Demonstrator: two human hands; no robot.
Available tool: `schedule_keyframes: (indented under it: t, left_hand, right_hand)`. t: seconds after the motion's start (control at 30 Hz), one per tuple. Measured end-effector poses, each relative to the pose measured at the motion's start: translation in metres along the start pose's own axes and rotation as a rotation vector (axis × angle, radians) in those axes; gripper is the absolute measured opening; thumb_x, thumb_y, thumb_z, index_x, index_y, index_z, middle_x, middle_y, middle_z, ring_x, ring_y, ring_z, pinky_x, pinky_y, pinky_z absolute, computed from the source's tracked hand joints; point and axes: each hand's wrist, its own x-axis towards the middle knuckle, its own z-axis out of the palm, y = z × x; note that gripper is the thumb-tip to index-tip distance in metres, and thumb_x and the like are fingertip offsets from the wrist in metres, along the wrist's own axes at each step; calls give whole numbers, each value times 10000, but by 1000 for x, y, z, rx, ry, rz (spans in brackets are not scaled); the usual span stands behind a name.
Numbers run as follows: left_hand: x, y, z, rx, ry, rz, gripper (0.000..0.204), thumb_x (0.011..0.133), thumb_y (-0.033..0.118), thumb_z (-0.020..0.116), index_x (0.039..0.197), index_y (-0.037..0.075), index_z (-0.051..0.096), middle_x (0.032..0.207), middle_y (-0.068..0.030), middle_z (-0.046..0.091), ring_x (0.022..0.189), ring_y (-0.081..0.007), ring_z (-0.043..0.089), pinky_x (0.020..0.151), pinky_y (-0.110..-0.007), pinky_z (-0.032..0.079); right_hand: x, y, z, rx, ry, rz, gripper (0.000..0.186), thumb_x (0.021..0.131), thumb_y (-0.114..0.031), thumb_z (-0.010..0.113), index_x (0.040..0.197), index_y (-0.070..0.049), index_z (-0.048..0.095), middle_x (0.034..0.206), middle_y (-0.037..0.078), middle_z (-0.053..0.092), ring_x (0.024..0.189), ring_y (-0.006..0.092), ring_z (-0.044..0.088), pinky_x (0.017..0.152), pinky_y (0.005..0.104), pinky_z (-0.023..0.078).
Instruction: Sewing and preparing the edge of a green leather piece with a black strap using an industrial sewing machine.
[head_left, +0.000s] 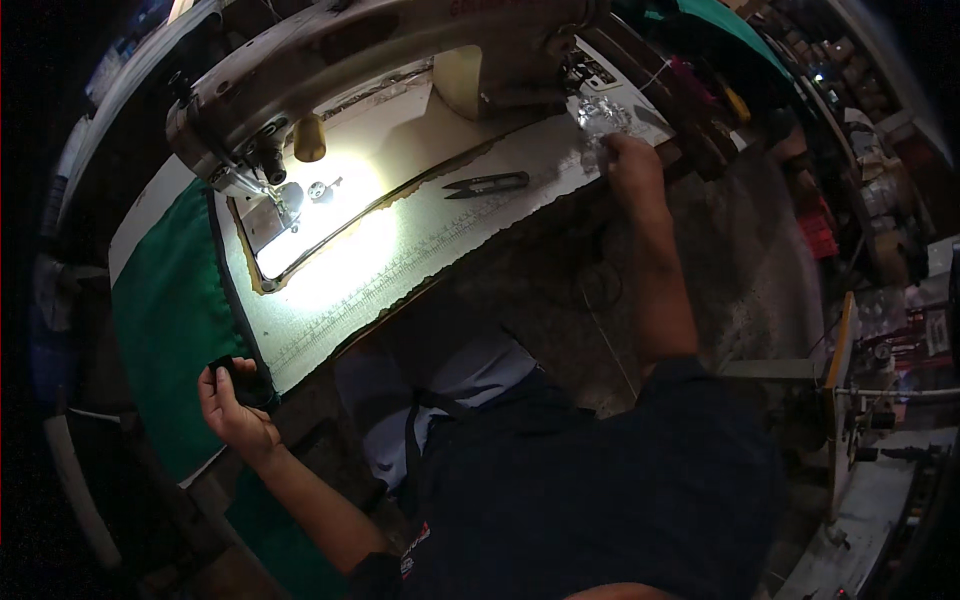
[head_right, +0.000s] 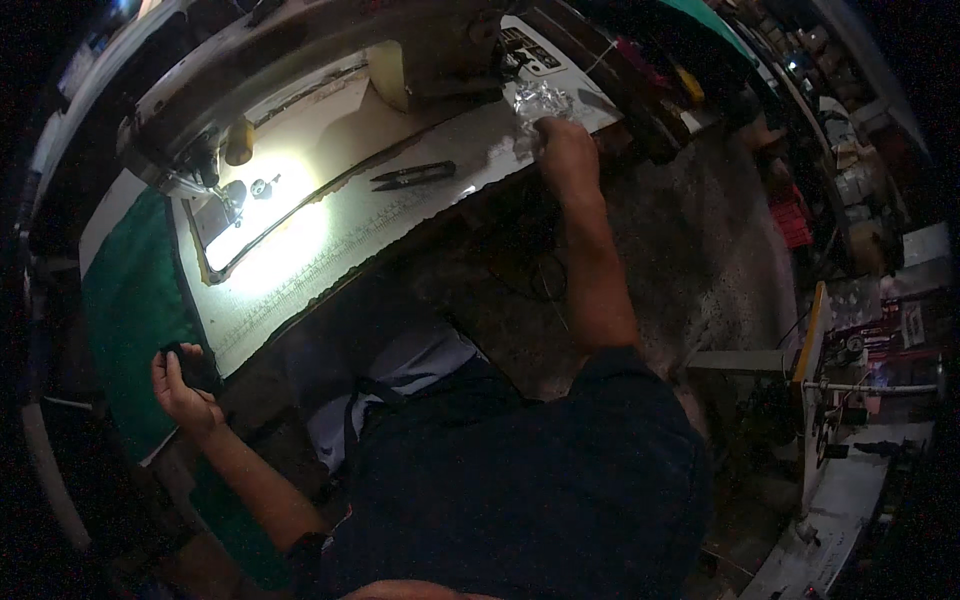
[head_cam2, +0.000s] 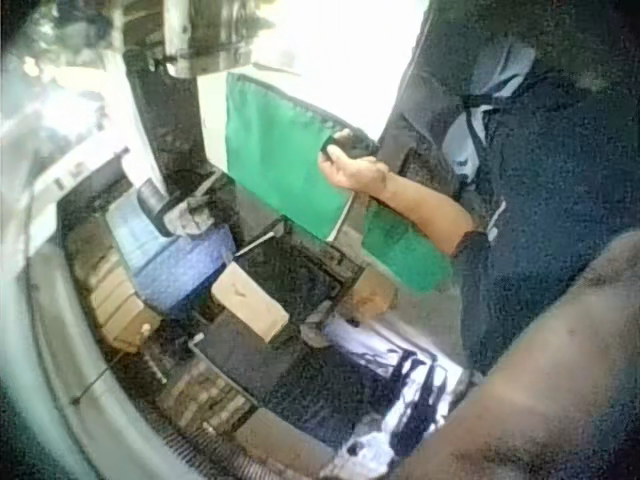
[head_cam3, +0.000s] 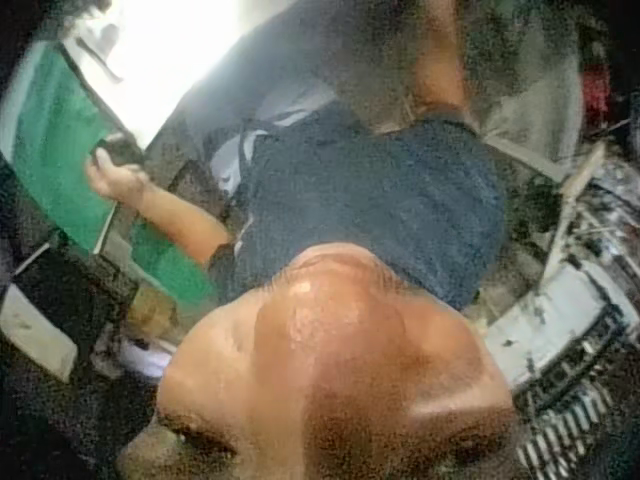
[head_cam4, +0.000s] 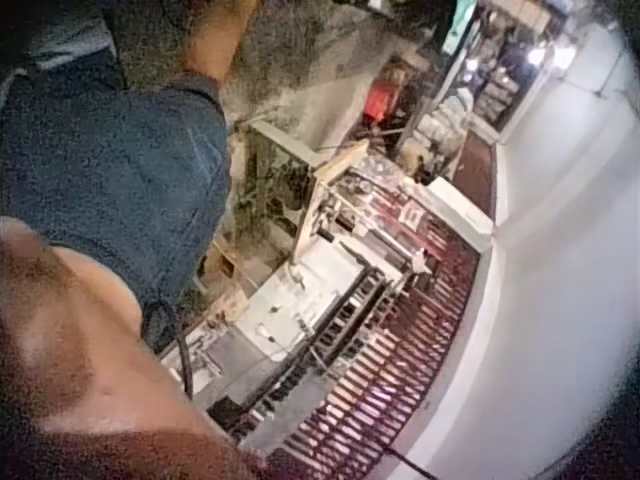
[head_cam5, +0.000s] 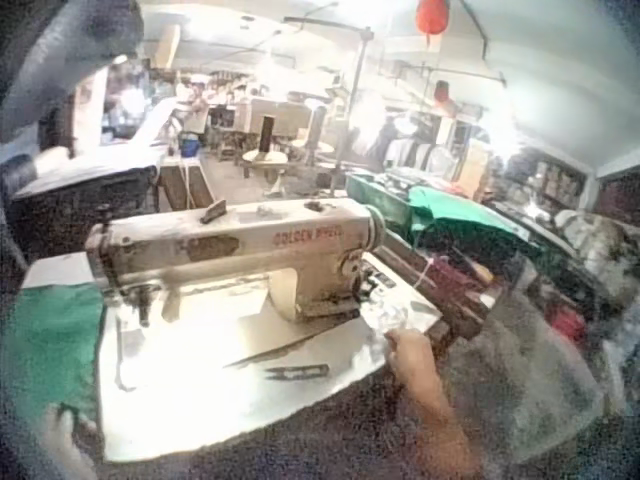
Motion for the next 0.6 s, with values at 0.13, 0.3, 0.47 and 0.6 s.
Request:
schedule_keyframes:
  t: [0.13, 0.3, 0.47, 0.6]
  left_hand:
    - [1, -2, 1, -27, 12, 6, 164, 921, 72, 477, 1044, -25, 522, 837, -119, 611, 736, -184, 595, 753, -332, 510]
    - [-2, 2, -20, -152, -24, 5, 162, 907, 38, 491, 1050, -29, 526, 879, -158, 619, 801, -221, 612, 765, -367, 508]
    - [-4, -1, -1, -103, 21, 84, 144, 862, 20, 565, 996, -8, 609, 921, -79, 625, 814, -160, 596, 713, -306, 512]
    - [-15, 13, -5, -124, 20, 70, 135, 855, 4, 557, 982, -10, 601, 902, -78, 624, 795, -152, 593, 684, -298, 509]
  right_hand:
    - [9, 2, 20, 35, 112, -44, 148, 721, -15, 559, 836, -31, 651, 887, 150, 626, 873, 362, 591, 748, 445, 478]
    - [21, 25, 54, -183, -151, 45, 199, 815, -147, 488, 918, -37, 619, 939, 167, 590, 880, 357, 574, 763, 439, 468]
    - [37, 113, 56, -225, -202, -143, 286, 831, -157, 578, 1077, -13, 567, 1055, 177, 570, 955, 330, 563, 819, 421, 449]
    - [25, 76, 53, -46, -133, 41, 320, 932, -207, 464, 1168, -4, 539, 1117, 196, 552, 1002, 350, 550, 847, 437, 439]
